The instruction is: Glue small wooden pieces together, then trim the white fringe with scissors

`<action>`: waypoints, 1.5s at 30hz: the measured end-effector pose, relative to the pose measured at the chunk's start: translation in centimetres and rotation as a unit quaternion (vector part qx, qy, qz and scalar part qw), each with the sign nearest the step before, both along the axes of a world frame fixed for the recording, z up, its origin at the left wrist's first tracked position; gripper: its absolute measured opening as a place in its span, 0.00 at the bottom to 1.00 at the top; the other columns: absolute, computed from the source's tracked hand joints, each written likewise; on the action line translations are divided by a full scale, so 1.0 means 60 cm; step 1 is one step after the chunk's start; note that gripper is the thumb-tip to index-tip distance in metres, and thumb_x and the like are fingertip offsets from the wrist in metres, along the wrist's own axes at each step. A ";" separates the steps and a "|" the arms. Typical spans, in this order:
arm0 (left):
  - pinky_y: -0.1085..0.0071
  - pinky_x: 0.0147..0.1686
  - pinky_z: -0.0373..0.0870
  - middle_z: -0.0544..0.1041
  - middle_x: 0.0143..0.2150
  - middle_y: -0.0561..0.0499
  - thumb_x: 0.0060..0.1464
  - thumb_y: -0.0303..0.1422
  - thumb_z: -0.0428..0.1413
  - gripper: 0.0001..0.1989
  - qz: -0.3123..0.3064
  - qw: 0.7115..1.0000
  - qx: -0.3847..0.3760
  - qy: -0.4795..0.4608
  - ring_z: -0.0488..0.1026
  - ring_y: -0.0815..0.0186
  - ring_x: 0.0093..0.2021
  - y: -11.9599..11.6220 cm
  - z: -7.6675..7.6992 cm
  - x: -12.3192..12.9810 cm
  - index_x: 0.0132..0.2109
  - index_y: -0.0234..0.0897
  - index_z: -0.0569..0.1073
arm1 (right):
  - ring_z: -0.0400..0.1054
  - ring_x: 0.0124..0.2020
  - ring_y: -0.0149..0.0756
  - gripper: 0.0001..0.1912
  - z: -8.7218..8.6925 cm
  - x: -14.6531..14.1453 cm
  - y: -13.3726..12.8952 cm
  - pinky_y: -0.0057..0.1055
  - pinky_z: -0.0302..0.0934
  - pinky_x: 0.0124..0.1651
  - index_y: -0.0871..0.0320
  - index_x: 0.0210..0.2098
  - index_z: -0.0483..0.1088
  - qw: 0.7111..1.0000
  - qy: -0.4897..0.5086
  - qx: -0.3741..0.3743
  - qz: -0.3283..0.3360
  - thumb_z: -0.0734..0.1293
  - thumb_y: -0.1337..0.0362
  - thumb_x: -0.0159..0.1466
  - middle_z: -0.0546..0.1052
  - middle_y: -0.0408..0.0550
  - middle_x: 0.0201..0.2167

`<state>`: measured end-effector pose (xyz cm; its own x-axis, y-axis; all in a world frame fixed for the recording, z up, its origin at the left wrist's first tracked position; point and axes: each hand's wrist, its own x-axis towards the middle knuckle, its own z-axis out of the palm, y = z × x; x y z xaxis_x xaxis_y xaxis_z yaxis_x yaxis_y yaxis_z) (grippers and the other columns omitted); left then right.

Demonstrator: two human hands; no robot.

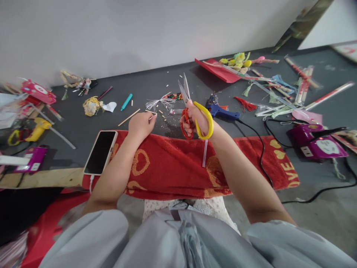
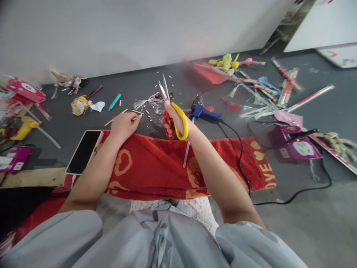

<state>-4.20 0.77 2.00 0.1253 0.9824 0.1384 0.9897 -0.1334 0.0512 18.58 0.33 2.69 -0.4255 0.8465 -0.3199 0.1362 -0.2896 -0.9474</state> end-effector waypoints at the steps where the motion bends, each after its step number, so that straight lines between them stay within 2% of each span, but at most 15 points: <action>1: 0.66 0.30 0.54 0.78 0.31 0.45 0.63 0.42 0.45 0.19 0.006 1.000 0.001 0.000 0.72 0.58 0.33 -0.001 0.001 0.003 0.31 0.38 0.72 | 0.55 0.17 0.29 0.38 -0.001 0.000 0.001 0.32 0.61 0.24 0.54 0.27 0.60 1.000 -0.021 0.015 0.008 0.37 0.32 0.62 0.58 0.41 0.19; 4: 0.66 0.29 0.50 0.75 0.28 0.45 0.65 0.42 0.42 0.21 0.019 1.000 0.010 -0.006 0.69 0.60 0.29 -0.005 0.002 0.009 0.30 0.38 0.70 | 0.57 0.18 0.30 0.39 -0.005 -0.002 -0.001 0.33 0.62 0.25 0.53 0.28 0.60 0.999 -0.034 0.035 0.011 0.36 0.31 0.61 0.60 0.42 0.19; 8: 0.66 0.28 0.50 0.72 0.27 0.47 0.66 0.38 0.39 0.18 0.031 0.997 0.048 -0.056 0.66 0.63 0.27 -0.003 -0.006 0.009 0.33 0.38 0.68 | 0.56 0.16 0.28 0.35 -0.013 -0.006 -0.009 0.30 0.58 0.21 0.54 0.30 0.62 0.999 0.006 0.040 -0.019 0.48 0.29 0.59 0.60 0.39 0.18; 11: 0.67 0.29 0.55 0.71 0.26 0.49 0.65 0.37 0.40 0.15 -0.007 0.986 0.090 -0.141 0.67 0.63 0.27 -0.004 -0.014 0.007 0.34 0.39 0.67 | 0.58 0.17 0.27 0.34 -0.015 -0.005 -0.016 0.28 0.57 0.21 0.55 0.30 0.64 0.993 -0.036 0.105 -0.028 0.55 0.29 0.57 0.63 0.39 0.19; 13: 0.67 0.31 0.59 0.72 0.28 0.49 0.65 0.37 0.41 0.14 -0.045 0.972 0.117 -0.198 0.68 0.64 0.29 -0.008 -0.015 0.009 0.35 0.40 0.67 | 0.60 0.18 0.28 0.34 -0.013 -0.004 -0.020 0.29 0.57 0.23 0.55 0.31 0.64 0.984 -0.082 0.155 -0.016 0.54 0.30 0.58 0.65 0.41 0.20; 15: 0.68 0.33 0.63 0.74 0.30 0.49 0.65 0.37 0.42 0.13 -0.080 0.956 0.142 -0.245 0.70 0.65 0.31 -0.016 -0.012 0.013 0.36 0.40 0.67 | 0.61 0.20 0.29 0.33 -0.007 -0.003 -0.026 0.29 0.56 0.26 0.55 0.29 0.62 0.966 -0.149 0.209 -0.005 0.51 0.31 0.61 0.67 0.42 0.22; 17: 0.70 0.34 0.64 0.74 0.31 0.50 0.65 0.37 0.42 0.13 -0.106 0.939 0.167 -0.281 0.70 0.67 0.30 -0.024 -0.008 0.018 0.37 0.39 0.68 | 0.64 0.24 0.32 0.31 -0.002 -0.004 -0.033 0.30 0.54 0.29 0.55 0.29 0.60 0.929 -0.244 0.277 -0.006 0.53 0.33 0.62 0.69 0.45 0.24; 19: 0.71 0.33 0.65 0.75 0.31 0.51 0.66 0.38 0.42 0.13 -0.121 0.924 0.187 -0.312 0.70 0.69 0.29 -0.032 -0.004 0.022 0.38 0.39 0.68 | 0.66 0.28 0.37 0.27 0.002 -0.007 -0.040 0.32 0.51 0.31 0.56 0.31 0.61 0.885 -0.327 0.330 -0.011 0.56 0.36 0.62 0.72 0.49 0.27; 21: 0.72 0.31 0.65 0.73 0.29 0.52 0.66 0.40 0.42 0.14 -0.127 0.912 0.197 -0.338 0.68 0.71 0.26 -0.038 -0.001 0.026 0.39 0.39 0.68 | 0.69 0.31 0.41 0.25 0.003 -0.010 -0.046 0.33 0.50 0.32 0.57 0.35 0.61 0.863 -0.361 0.354 -0.002 0.57 0.39 0.63 0.75 0.52 0.30; 26: 0.74 0.25 0.63 0.66 0.21 0.57 0.67 0.43 0.41 0.17 -0.136 0.900 0.178 -0.375 0.63 0.73 0.21 -0.049 0.003 0.034 0.36 0.40 0.68 | 0.71 0.36 0.45 0.26 0.008 -0.015 -0.053 0.33 0.51 0.34 0.59 0.40 0.63 0.854 -0.369 0.364 0.044 0.55 0.41 0.65 0.77 0.56 0.36; 29: 0.74 0.24 0.63 0.67 0.22 0.55 0.66 0.46 0.40 0.20 -0.147 0.899 0.168 -0.376 0.64 0.73 0.21 -0.053 0.004 0.038 0.34 0.39 0.66 | 0.72 0.36 0.45 0.28 0.017 -0.017 -0.057 0.33 0.50 0.34 0.59 0.40 0.64 0.845 -0.392 0.355 0.073 0.54 0.39 0.65 0.77 0.57 0.37; 32: 0.73 0.26 0.64 0.69 0.25 0.53 0.66 0.47 0.39 0.22 -0.148 0.907 0.165 -0.359 0.66 0.72 0.23 -0.055 0.005 0.040 0.32 0.39 0.65 | 0.71 0.36 0.45 0.30 0.022 -0.019 -0.060 0.32 0.49 0.33 0.59 0.40 0.64 0.841 -0.397 0.360 0.073 0.53 0.37 0.65 0.77 0.57 0.36; 39: 0.72 0.23 0.59 0.64 0.23 0.55 0.66 0.41 0.41 0.18 -0.180 0.902 0.188 -0.343 0.61 0.72 0.22 -0.059 0.011 0.044 0.29 0.39 0.62 | 0.71 0.37 0.45 0.32 0.025 -0.018 -0.063 0.33 0.50 0.34 0.61 0.43 0.65 0.843 -0.390 0.364 0.076 0.53 0.37 0.65 0.77 0.58 0.38; 45: 0.72 0.23 0.58 0.64 0.23 0.55 0.65 0.38 0.43 0.18 -0.199 0.901 0.191 -0.336 0.60 0.73 0.22 -0.061 0.019 0.044 0.26 0.39 0.59 | 0.71 0.37 0.45 0.33 0.025 -0.017 -0.065 0.33 0.49 0.34 0.62 0.43 0.65 0.843 -0.385 0.369 0.073 0.52 0.37 0.65 0.77 0.58 0.38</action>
<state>-1.54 -2.90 3.16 0.2186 0.7434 0.6321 0.6218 -0.6054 0.4969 17.57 -3.58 4.16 -0.4481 0.8930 0.0420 0.7766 0.4121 -0.4765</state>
